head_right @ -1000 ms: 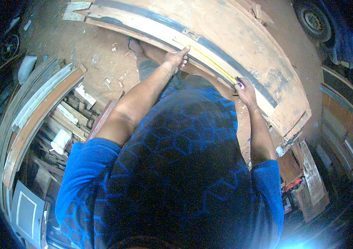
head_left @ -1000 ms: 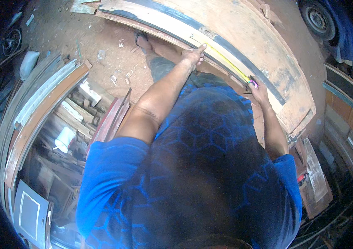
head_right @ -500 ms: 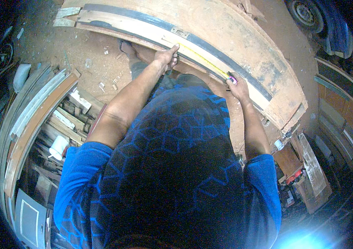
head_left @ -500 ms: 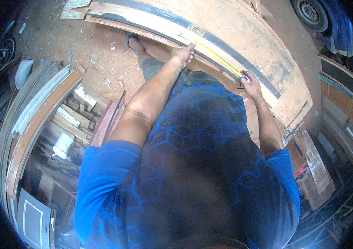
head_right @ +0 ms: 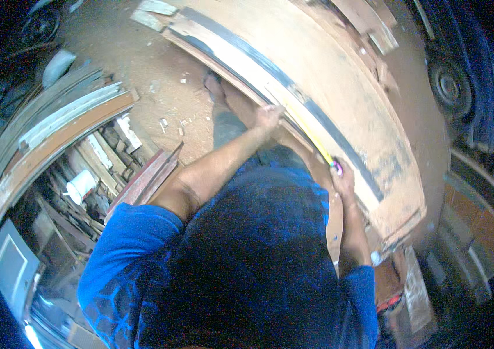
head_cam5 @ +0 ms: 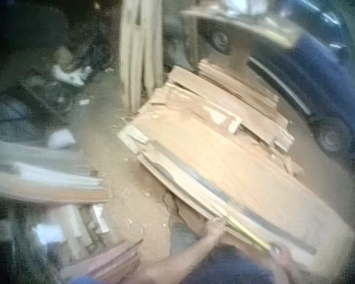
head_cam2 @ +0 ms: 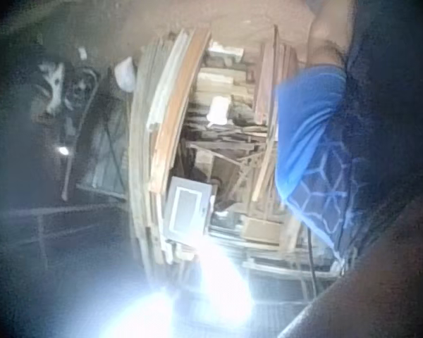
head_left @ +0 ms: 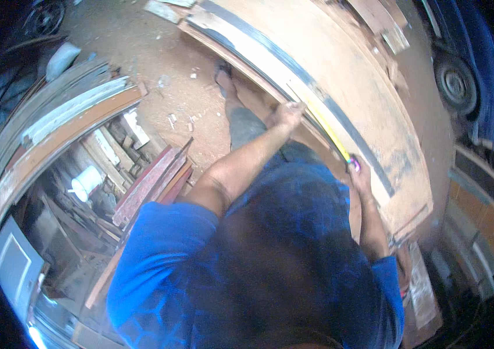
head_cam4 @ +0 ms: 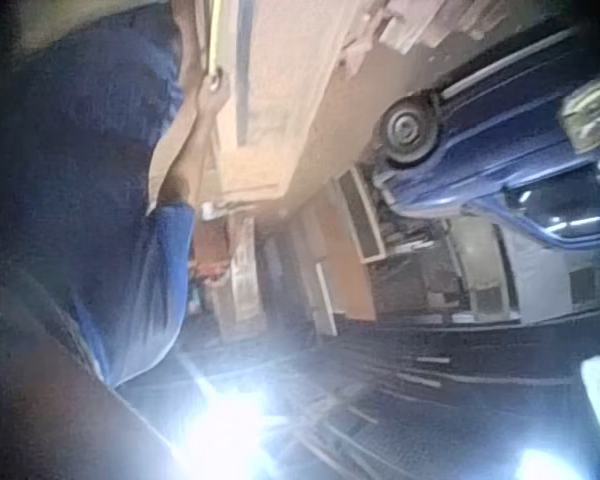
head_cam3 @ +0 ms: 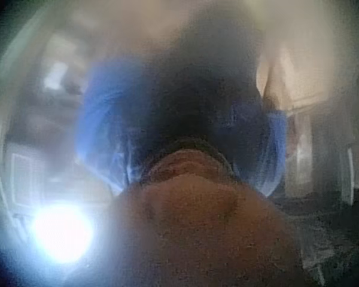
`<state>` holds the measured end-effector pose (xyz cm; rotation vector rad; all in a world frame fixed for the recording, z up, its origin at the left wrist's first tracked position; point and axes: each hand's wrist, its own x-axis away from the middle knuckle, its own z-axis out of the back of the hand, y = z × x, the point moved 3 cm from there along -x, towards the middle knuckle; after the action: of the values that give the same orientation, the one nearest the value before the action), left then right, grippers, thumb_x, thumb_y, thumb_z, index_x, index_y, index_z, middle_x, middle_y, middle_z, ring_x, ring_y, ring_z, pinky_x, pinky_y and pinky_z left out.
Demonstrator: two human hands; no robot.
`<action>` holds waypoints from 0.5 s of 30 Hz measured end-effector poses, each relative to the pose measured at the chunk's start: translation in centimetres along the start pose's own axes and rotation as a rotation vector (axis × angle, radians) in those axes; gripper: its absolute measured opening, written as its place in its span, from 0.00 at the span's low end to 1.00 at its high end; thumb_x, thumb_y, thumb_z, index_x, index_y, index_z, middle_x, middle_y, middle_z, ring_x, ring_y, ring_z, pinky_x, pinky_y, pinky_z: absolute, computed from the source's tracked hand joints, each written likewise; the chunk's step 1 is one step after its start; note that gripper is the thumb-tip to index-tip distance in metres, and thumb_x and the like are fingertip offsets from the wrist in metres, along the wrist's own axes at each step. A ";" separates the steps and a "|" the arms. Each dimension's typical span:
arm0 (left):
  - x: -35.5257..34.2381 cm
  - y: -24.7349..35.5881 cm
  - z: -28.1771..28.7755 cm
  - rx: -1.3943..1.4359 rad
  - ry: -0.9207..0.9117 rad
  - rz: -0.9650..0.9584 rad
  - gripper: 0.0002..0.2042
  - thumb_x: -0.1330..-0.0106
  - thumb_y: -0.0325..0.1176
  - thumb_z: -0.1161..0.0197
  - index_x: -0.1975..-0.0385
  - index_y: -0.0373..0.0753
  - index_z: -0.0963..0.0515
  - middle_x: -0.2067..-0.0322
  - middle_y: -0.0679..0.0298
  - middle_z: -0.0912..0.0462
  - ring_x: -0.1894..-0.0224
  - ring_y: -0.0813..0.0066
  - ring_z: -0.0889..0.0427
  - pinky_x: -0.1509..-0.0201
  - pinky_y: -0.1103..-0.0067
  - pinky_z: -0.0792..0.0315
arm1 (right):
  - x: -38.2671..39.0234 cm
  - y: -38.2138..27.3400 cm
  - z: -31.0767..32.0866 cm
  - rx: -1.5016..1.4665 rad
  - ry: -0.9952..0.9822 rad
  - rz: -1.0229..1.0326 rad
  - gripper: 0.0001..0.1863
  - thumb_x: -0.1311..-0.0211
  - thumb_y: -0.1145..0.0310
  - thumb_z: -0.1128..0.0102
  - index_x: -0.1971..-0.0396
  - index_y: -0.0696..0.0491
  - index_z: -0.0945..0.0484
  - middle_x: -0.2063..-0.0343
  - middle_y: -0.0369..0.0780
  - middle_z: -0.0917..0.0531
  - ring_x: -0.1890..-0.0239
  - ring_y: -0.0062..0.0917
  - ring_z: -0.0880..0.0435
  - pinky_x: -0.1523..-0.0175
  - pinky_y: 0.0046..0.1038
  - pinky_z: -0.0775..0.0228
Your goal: The person measures a long wooden plank with a tape measure and marks it with a pencil. They then use a circular saw to cut the plank along the marked line. After cutting, the person picks up and stacks the resulting wood pieces.
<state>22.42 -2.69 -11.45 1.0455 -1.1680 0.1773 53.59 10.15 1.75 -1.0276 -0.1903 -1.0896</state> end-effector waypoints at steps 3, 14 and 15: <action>3.8 7.5 3.1 0.187 0.025 0.006 0.15 0.35 0.42 0.32 0.62 0.35 0.18 0.74 0.63 0.16 0.72 0.79 0.18 0.66 0.80 0.24 | -1.4 -4.1 -2.7 -0.036 0.006 0.035 0.20 0.43 0.69 0.40 0.50 0.58 0.20 0.57 0.47 0.15 0.51 0.33 0.16 0.43 0.32 0.27; -6.5 18.0 19.1 0.364 0.388 -0.222 0.14 0.35 0.39 0.31 0.62 0.32 0.17 0.70 0.63 0.14 0.71 0.79 0.19 0.66 0.80 0.24 | -10.0 -17.3 -7.4 0.082 -0.143 0.097 0.22 0.39 0.66 0.41 0.47 0.61 0.23 0.56 0.49 0.16 0.52 0.35 0.17 0.43 0.33 0.28; -7.4 18.4 19.4 0.386 0.376 -0.252 0.14 0.36 0.39 0.31 0.62 0.32 0.17 0.70 0.62 0.14 0.71 0.78 0.18 0.65 0.79 0.24 | -10.8 -17.6 -8.1 0.100 -0.130 0.113 0.23 0.39 0.66 0.41 0.46 0.62 0.23 0.55 0.50 0.16 0.51 0.36 0.17 0.42 0.34 0.28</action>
<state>-4.91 -4.30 -6.73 1.4166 -0.6660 0.3924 31.47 9.52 1.41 -1.0079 -0.2854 -0.9035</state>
